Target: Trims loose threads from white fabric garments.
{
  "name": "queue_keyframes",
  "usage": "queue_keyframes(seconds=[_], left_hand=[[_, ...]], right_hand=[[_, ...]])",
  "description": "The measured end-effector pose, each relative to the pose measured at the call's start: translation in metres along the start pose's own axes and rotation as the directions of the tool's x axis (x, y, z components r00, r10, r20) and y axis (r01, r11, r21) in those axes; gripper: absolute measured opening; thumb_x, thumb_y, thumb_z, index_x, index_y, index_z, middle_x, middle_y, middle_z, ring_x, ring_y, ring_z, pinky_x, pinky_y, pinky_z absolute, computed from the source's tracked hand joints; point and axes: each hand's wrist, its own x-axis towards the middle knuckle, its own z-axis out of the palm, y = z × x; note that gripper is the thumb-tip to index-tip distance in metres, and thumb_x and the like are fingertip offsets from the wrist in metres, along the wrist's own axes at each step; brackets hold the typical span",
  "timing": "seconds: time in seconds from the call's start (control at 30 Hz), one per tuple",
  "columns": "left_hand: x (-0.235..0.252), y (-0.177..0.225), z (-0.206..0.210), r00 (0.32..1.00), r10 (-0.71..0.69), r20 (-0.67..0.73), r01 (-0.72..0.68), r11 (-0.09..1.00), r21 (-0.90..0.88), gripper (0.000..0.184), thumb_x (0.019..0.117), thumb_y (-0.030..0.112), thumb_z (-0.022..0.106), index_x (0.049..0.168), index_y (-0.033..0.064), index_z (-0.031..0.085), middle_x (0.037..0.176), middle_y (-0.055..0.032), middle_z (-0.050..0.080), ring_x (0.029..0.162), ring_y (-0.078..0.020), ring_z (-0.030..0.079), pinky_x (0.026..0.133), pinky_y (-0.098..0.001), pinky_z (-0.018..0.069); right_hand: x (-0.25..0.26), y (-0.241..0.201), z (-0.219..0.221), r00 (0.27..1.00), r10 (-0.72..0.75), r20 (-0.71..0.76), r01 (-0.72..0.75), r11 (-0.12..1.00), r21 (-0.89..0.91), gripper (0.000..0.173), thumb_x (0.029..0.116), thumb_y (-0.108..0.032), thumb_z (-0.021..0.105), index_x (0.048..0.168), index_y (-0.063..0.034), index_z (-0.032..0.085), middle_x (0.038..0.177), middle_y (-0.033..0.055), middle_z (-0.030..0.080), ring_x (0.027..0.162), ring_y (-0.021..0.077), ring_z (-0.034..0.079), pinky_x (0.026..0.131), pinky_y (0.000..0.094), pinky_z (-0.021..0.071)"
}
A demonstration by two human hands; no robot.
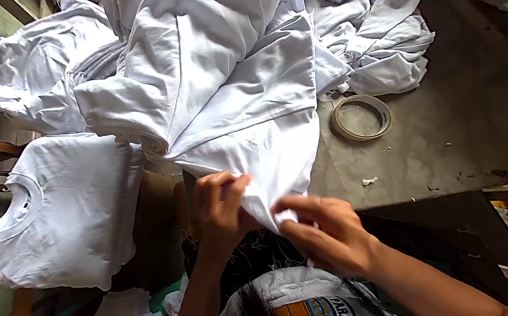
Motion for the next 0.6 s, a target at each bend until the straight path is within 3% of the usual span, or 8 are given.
queue_keyframes(seconds=[0.07,0.13,0.27,0.43,0.5,0.53,0.57,0.6], left_hand=[[0.005,-0.010,-0.022,0.970,-0.084,-0.229,0.083,0.996,-0.013,0.019,0.0978,0.024,0.063,0.099,0.0084,0.073,0.103,-0.0027,0.062,0.103,-0.0066,0.058,0.092,-0.0205,0.0478],[0.009,-0.017,-0.040,0.927,-0.033,-0.373,0.062,0.996,0.066,0.020,0.0944,0.021,0.066,0.099,0.0020,0.070,0.103,-0.0041,0.056,0.103,-0.0063,0.053,0.092,-0.0184,0.0422],[-0.007,-0.011,-0.055,0.926,0.127,-0.354,-0.026,0.960,0.277,0.021,0.1000,0.032,0.060,0.102,0.0111,0.063,0.102,0.0001,0.051,0.103,-0.0048,0.051,0.096,-0.0177,0.0390],[-0.013,-0.015,-0.046,0.915,0.198,-0.350,-0.073,0.938,0.338,0.018,0.1009,0.029,0.058,0.096,0.0112,0.061,0.098,-0.0023,0.048,0.098,-0.0103,0.050,0.094,-0.0220,0.0396],[-0.013,-0.014,-0.041,0.930,0.150,-0.336,-0.071,0.969,0.235,0.017,0.1008,0.027,0.058,0.094,0.0125,0.063,0.096,0.0006,0.053,0.098,-0.0090,0.052,0.093,-0.0219,0.0407],[-0.012,-0.011,-0.037,0.946,0.077,-0.314,-0.056,0.996,0.076,0.014,0.1003,0.025,0.060,0.094,0.0135,0.066,0.095,0.0040,0.060,0.099,-0.0060,0.056,0.092,-0.0204,0.0426],[-0.010,-0.006,-0.033,0.967,-0.041,-0.253,-0.004,0.984,-0.175,0.011,0.1000,0.022,0.063,0.099,0.0157,0.071,0.097,0.0091,0.067,0.100,0.0002,0.060,0.091,-0.0160,0.0475],[-0.007,-0.001,-0.031,0.975,-0.167,-0.146,0.080,0.879,-0.469,0.013,0.1000,0.021,0.065,0.108,0.0208,0.075,0.102,0.0144,0.072,0.099,0.0056,0.065,0.088,-0.0131,0.0529]], right_hand=[[0.006,-0.012,-0.023,0.999,-0.041,-0.006,0.040,0.996,-0.081,0.006,0.1069,-0.014,0.049,0.105,-0.0101,0.053,0.097,0.0101,0.066,0.076,0.0169,0.061,0.066,0.0264,0.0482],[0.004,-0.010,-0.042,0.998,-0.058,-0.006,0.056,0.982,-0.178,0.003,0.1054,-0.012,0.052,0.107,-0.0102,0.053,0.098,0.0095,0.065,0.078,0.0178,0.058,0.070,0.0276,0.0459],[-0.022,0.020,-0.043,0.990,-0.136,0.031,0.139,0.953,-0.269,0.004,0.1042,-0.008,0.054,0.108,-0.0078,0.053,0.097,0.0120,0.059,0.074,0.0196,0.053,0.068,0.0282,0.0453],[-0.043,0.033,-0.025,0.986,-0.159,0.041,0.164,0.948,-0.271,0.003,0.1045,-0.007,0.052,0.106,-0.0065,0.054,0.098,0.0141,0.058,0.070,0.0201,0.050,0.063,0.0283,0.0422],[-0.037,0.028,-0.021,0.995,-0.103,0.014,0.104,0.970,-0.218,0.004,0.1060,-0.009,0.050,0.109,-0.0075,0.053,0.106,0.0135,0.061,0.078,0.0185,0.057,0.069,0.0258,0.0467],[-0.028,0.024,-0.017,0.999,-0.052,-0.012,0.049,0.981,-0.185,0.005,0.1073,-0.011,0.049,0.109,-0.0080,0.053,0.103,0.0118,0.065,0.082,0.0166,0.063,0.072,0.0242,0.0500],[-0.016,0.022,-0.012,0.998,0.015,-0.059,-0.024,0.988,-0.152,0.008,0.1076,-0.013,0.049,0.107,-0.0072,0.054,0.093,0.0094,0.065,0.079,0.0132,0.065,0.069,0.0216,0.0514],[-0.002,0.021,-0.005,0.990,0.095,-0.103,-0.109,0.984,-0.139,0.011,0.1073,-0.014,0.049,0.104,-0.0054,0.055,0.083,0.0081,0.061,0.070,0.0110,0.059,0.062,0.0200,0.0475]])
